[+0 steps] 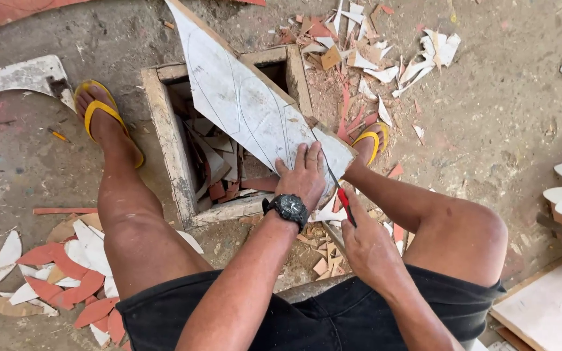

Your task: The person is using a utility knife to cut out a specific shape from a white sheet of material, following a pre-drawn outline.

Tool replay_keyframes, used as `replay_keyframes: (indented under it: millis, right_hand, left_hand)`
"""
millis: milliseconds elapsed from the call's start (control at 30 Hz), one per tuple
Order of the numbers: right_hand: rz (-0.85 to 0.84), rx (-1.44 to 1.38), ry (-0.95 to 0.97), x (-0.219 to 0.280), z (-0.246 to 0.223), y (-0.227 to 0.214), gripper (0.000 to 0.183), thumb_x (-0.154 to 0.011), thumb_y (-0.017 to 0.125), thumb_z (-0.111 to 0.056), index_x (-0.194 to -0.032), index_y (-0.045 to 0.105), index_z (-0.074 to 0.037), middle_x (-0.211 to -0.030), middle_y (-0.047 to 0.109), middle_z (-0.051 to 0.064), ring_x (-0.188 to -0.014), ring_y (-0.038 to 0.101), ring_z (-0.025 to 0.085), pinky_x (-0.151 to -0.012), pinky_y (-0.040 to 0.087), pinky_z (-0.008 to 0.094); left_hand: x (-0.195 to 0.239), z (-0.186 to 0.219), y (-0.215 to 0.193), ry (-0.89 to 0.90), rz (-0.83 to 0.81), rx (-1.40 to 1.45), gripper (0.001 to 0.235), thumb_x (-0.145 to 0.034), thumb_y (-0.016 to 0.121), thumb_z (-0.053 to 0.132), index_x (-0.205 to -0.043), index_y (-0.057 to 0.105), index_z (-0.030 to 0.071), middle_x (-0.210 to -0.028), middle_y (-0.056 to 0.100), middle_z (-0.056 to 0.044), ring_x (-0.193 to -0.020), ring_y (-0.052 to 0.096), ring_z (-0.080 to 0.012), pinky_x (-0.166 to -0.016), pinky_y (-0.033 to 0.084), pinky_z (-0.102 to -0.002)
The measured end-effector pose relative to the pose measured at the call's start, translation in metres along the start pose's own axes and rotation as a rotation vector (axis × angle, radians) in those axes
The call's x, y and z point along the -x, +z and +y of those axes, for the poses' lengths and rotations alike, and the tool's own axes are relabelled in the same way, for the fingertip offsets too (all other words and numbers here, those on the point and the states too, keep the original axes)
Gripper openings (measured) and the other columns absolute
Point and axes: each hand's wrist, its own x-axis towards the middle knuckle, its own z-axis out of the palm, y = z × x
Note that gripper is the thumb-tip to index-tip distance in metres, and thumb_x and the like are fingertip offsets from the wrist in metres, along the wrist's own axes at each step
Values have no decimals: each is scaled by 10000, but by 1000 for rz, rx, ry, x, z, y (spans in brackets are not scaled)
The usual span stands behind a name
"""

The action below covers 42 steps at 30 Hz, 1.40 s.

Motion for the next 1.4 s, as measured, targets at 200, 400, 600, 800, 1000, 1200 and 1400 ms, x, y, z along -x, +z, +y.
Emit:
replay_keyframes:
  millis: [200, 400, 600, 800, 1000, 1200, 1400]
  right_hand:
    - [14, 64, -42, -32, 16, 12, 646, -1025, 358, -287, -1653, 215, -237, -1518, 462, 315, -1407, 437, 519, -1211, 309, 633]
    - [47, 1, -84, 19, 27, 10, 639, -997, 351, -278, -1628, 255, -248, -1266, 644, 216, -886, 668, 525, -783, 475, 488]
    - [81, -49, 161, 56, 81, 9, 710, -923, 474, -357, -1613, 326, -426, -1492, 611, 24, -1429, 533, 268, -1103, 420, 314]
    - [10, -82, -24, -14, 8, 11, 670, -1014, 337, -206, -1668, 189, -224, -752, 669, 192, -596, 504, 296, -656, 384, 438]
    - [58, -11, -79, -18, 22, 12, 676, -1012, 374, -240, -1667, 208, -243, -711, 687, 191, -562, 537, 318, -619, 381, 442]
    - [23, -24, 127, -12, -17, 17, 647, -1084, 345, -267, -1687, 115, -287, -883, 728, 185, -691, 626, 254, -756, 553, 449]
    - [56, 50, -47, 2, 18, 13, 614, -1036, 354, -265, -1631, 217, -200, -786, 682, 205, -626, 598, 377, -628, 408, 484]
  left_hand:
    - [-9, 11, 17, -74, 231, -73, 499, -907, 511, -25, -1404, 531, -67, -1508, 468, -262, -1380, 458, -478, -839, 440, -843]
    - [-9, 8, -46, -72, -265, -148, 688, -957, 573, 167, -1564, 287, 13, -1679, 174, -170, -1491, 265, -387, -952, 491, -716]
    - [-11, 8, -42, -94, -294, -89, 611, -993, 437, 145, -1573, 278, 38, -1691, 132, -146, -1510, 209, -399, -988, 429, -758]
    - [-11, 10, -44, -105, -298, -91, 634, -969, 468, 36, -1574, 278, 44, -1692, 139, -138, -1520, 201, -380, -990, 424, -755]
    - [-10, 3, -49, -58, -338, 2, 684, -950, 385, -158, -1588, 219, 26, -1691, 84, -165, -1515, 165, -424, -1010, 396, -772]
    - [-14, 12, -20, -98, -190, -111, 585, -969, 468, 62, -1542, 357, 38, -1672, 210, -137, -1498, 273, -389, -950, 451, -763]
    - [-14, 11, -28, -107, -269, -122, 591, -997, 456, 134, -1560, 310, 34, -1687, 139, -147, -1504, 230, -418, -976, 428, -771]
